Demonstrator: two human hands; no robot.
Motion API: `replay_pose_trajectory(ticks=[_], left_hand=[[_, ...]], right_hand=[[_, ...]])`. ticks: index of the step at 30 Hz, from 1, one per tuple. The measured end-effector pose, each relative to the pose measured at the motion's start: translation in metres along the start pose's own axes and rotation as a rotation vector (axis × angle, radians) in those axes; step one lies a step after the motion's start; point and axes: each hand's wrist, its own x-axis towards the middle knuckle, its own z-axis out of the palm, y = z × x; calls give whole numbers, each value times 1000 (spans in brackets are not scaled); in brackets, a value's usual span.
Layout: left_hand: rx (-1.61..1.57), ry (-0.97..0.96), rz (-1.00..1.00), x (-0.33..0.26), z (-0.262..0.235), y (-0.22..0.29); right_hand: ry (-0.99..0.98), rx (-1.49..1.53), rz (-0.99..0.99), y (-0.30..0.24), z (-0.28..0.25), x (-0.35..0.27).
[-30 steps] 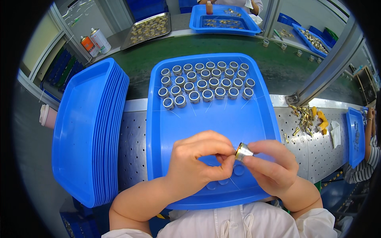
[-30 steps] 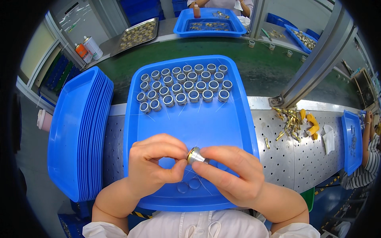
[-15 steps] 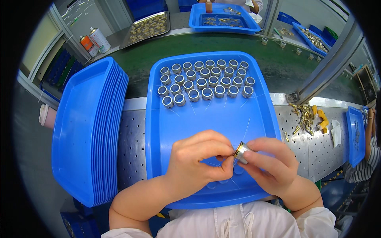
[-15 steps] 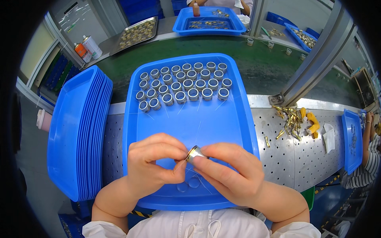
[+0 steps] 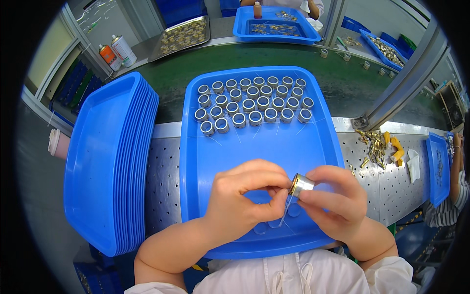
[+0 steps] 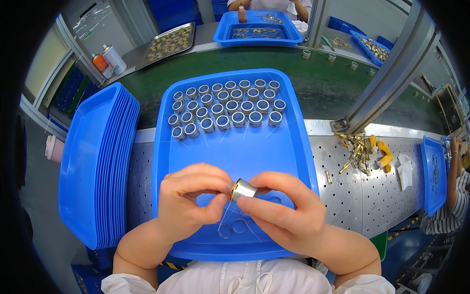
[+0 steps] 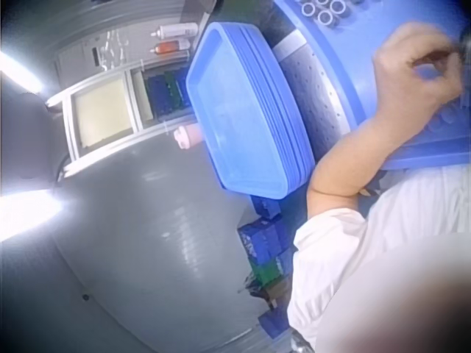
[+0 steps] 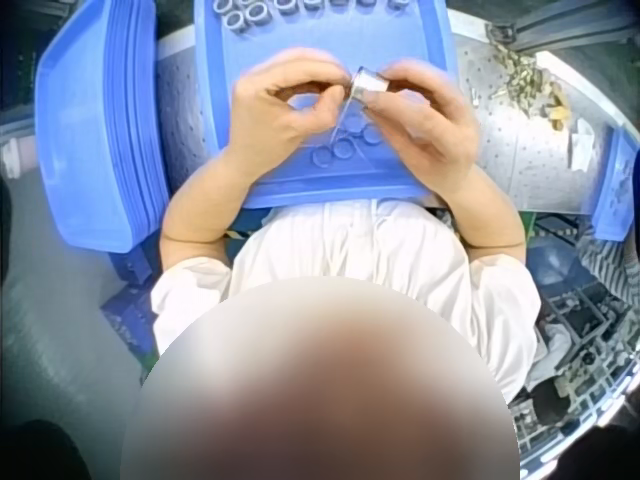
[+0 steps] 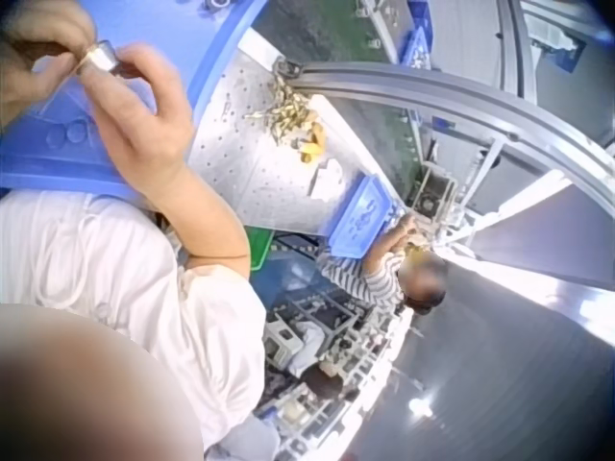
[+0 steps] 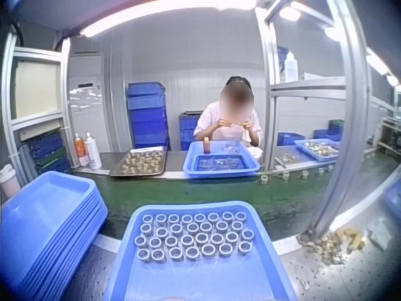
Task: The person assembles small cylindrical metal components by hand. They pick up a silver cylinder and a brass ring, fit the ring onto the cylinder, and place the finished unit into a blue tray. The process is repeated continuously with items from a pile on the table.
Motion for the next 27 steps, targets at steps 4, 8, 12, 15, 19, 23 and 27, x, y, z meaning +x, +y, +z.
replay_pose_trajectory(ticks=[4,8,12,15,19,23,27], left_hand=[[-25,-32,-35,0,-2,1],[44,-37,31,1,-3,1],[125,-18,108,0,-2,-2],[186,-1,120,-1,-1,0],[265,14,145,-3,1,5],[248,-9,155,-1,0,4],[-3,-20,-11,-1,-2,0]], right_hand=[[-31,-39,-87,1,-2,1],[45,-36,-43,2,3,-2],[51,41,113,-1,6,-2],[42,37,121,-2,5,-2],[53,21,77,-3,5,-2],[60,13,77,-4,4,-2],[27,-43,-17,1,0,-2]])
